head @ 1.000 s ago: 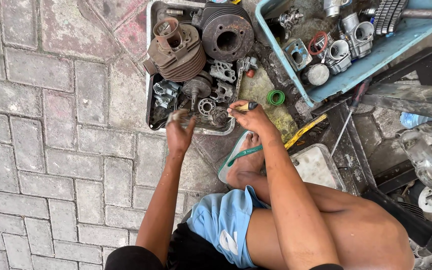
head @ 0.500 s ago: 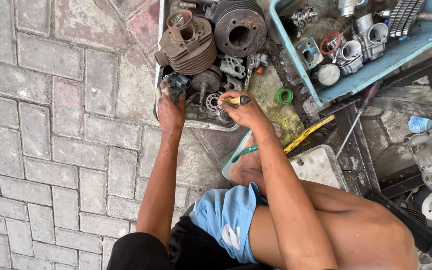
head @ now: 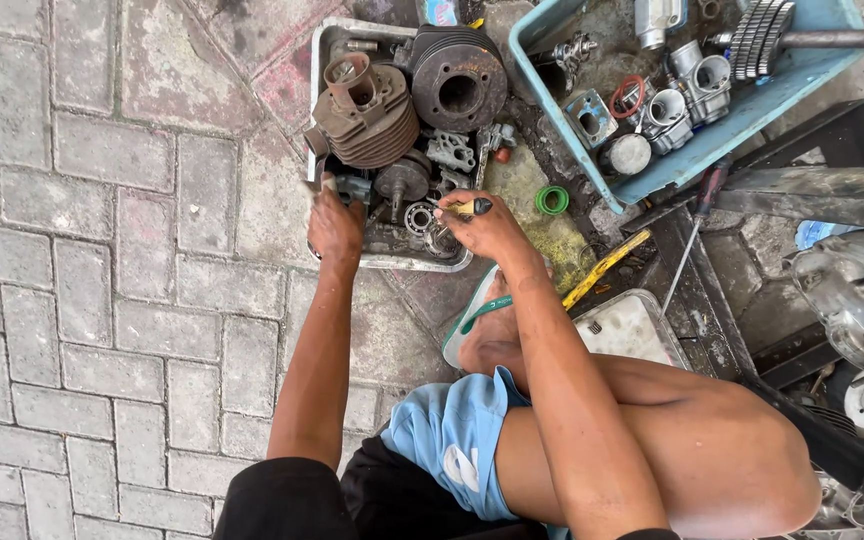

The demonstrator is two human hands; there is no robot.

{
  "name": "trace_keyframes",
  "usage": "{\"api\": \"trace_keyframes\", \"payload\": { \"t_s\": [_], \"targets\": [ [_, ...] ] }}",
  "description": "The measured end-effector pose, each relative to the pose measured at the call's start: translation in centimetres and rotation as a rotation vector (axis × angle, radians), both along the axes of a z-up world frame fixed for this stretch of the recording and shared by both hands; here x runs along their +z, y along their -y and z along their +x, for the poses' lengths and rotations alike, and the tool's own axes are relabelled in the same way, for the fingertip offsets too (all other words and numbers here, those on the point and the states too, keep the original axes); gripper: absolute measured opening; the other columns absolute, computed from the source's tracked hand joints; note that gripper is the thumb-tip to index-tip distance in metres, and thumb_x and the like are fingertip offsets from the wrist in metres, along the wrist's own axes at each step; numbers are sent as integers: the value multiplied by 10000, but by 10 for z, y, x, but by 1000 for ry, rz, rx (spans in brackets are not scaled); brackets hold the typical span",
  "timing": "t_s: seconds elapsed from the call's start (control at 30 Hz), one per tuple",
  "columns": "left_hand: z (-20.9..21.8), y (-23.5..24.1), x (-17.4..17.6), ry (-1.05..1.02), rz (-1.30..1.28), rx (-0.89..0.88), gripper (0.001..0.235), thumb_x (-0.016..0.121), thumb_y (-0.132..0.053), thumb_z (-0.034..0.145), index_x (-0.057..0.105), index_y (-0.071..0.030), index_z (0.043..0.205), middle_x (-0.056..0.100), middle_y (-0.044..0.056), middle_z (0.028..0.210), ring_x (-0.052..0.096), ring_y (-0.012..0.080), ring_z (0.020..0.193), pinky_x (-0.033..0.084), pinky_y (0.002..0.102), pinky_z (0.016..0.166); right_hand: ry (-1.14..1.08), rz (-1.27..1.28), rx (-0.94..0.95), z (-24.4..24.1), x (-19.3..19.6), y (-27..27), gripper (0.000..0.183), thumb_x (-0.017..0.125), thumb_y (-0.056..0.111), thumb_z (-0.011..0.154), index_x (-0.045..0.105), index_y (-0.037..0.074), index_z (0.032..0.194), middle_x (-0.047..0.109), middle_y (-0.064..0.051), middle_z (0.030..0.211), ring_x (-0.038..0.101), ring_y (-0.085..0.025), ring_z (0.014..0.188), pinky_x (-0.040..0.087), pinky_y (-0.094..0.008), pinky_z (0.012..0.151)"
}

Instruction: Cleaning a motorcycle carburetor using a brush and solvent

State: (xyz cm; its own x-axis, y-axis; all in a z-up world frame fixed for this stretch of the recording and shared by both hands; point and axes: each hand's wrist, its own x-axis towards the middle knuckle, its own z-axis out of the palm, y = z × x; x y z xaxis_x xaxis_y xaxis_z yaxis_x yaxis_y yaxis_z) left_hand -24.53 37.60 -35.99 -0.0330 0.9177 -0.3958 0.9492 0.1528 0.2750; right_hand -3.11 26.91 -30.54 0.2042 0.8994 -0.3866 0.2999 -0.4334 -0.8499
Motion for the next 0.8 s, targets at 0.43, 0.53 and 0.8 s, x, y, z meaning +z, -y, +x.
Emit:
{"api": "trace_keyframes", "payload": {
  "t_s": [0.43, 0.53, 0.8],
  "targets": [
    [-43, 98, -41, 293, 69, -35, 555, 742, -285, 843, 619, -47, 1329, 689, 243, 1238, 615, 430, 1211, 430, 612, 1060, 119, -98, 91, 9, 32, 6, 273, 720, 339, 888, 775, 215, 1125, 745, -205, 1134, 677, -470, 1097, 547, -538, 940],
    [-22, 96, -17, 444, 53, 153, 448, 766, -274, 717, 673, -154, 1138, 745, 186, 934, 717, 422, 981, 545, 590, 874, 114, -101, 73, 19, 44, 5, 283, 717, 344, 897, 775, 198, 1133, 744, -226, 1111, 694, -467, 1058, 569, -526, 892],
    [83, 85, 16, 682, -87, 133, 364, 822, -275, 646, 667, -196, 965, 754, 104, 796, 744, 344, 882, 545, 546, 780, -124, 44, -256, 85, 81, 16, 280, 634, 242, 984, 731, 58, 1172, 741, -264, 1030, 769, -272, 844, 638, -290, 582]
  ]
}}
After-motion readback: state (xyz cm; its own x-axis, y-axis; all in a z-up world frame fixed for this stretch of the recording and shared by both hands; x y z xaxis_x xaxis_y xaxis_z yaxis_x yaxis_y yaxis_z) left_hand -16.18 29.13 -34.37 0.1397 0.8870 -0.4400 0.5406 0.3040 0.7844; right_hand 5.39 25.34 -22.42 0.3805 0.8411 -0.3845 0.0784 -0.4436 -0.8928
